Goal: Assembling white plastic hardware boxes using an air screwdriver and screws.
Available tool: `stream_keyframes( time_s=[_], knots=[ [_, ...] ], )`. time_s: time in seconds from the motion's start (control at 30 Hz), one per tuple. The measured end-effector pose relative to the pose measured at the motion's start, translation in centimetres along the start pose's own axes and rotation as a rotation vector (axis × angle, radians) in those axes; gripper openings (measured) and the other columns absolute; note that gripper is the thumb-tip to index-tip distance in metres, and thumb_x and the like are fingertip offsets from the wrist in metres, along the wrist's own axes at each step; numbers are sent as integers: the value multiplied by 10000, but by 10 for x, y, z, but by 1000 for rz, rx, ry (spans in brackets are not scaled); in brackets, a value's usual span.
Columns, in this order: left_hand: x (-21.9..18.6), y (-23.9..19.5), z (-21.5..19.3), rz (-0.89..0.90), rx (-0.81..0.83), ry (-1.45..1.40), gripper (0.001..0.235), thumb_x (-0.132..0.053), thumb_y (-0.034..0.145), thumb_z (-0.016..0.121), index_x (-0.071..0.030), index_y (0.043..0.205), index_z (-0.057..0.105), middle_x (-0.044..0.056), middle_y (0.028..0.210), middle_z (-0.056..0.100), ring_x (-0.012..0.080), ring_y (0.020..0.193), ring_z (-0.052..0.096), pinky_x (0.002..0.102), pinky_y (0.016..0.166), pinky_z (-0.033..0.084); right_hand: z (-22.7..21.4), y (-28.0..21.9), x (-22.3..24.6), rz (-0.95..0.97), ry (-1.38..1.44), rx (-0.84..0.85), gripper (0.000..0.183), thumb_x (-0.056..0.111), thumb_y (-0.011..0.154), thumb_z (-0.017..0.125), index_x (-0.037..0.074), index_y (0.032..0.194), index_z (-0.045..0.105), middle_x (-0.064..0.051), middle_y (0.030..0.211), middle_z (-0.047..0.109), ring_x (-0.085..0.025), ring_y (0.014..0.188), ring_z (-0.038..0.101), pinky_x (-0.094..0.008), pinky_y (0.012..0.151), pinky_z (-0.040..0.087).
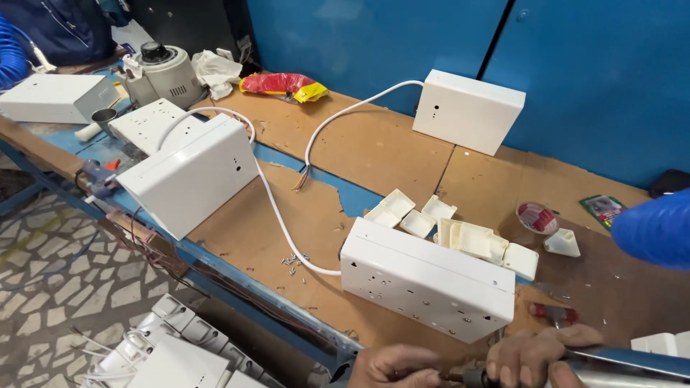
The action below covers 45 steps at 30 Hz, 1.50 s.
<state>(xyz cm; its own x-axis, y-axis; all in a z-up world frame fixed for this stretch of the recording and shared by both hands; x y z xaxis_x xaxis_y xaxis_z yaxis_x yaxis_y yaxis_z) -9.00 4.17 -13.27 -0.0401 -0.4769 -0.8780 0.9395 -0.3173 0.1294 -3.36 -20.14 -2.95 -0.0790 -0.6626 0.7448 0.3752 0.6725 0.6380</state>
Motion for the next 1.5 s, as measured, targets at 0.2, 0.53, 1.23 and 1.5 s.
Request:
stream_keyframes(
  time_s=[0.2, 0.53, 1.23, 1.5],
  knots=[
    [-12, -9, 1, -236, -119, -123, 141, 12, 872, 820, 82, 979, 762, 144, 821, 780, 182, 755, 762, 315, 716, 647, 81, 22, -6, -267, -182, -480, 372, 109, 1062, 557, 130, 1420, 458, -185, 889, 631, -352, 877, 654, -583, 838, 556],
    [-59, -18, 15, -389, -80, -188, 227, -63, 910, 744, 64, 1098, 752, 134, 929, 784, 185, 825, 757, 321, 775, 648, 138, 71, -3, -360, -250, -1188, 359, 189, 953, 765, 78, 1195, 524, -90, 733, 517, -250, 722, 528, -464, 756, 465],
    [-100, 0, -5, -230, 29, -52, 369, -37, 861, 798, -1, 1217, 708, 89, 983, 773, 136, 900, 728, 278, 821, 621, 106, 94, -15, -295, -233, -923, 334, 217, 1031, 667, 22, 1252, 512, -109, 740, 532, -221, 665, 539, -383, 669, 476],
    [-163, 29, -13, 398, -148, 758, 468, 2, 878, 763, -40, 1315, 600, 88, 1058, 795, 190, 1016, 793, 297, 860, 614, 42, 163, -42, -272, -402, -878, 324, 88, 1034, 660, -22, 1284, 484, -96, 752, 537, -193, 646, 578, -349, 600, 537]
  ],
)
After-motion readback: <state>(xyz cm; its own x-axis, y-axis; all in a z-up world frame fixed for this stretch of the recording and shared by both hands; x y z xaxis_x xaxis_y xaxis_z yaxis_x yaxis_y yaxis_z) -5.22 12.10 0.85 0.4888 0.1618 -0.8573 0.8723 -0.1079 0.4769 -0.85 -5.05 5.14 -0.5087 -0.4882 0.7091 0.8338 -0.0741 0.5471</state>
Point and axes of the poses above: each hand's wrist, its own y-axis towards the middle knuckle, its own z-axis out of the palm, x = y × z, the point moved 4 cm from there along y, towards the middle knuckle
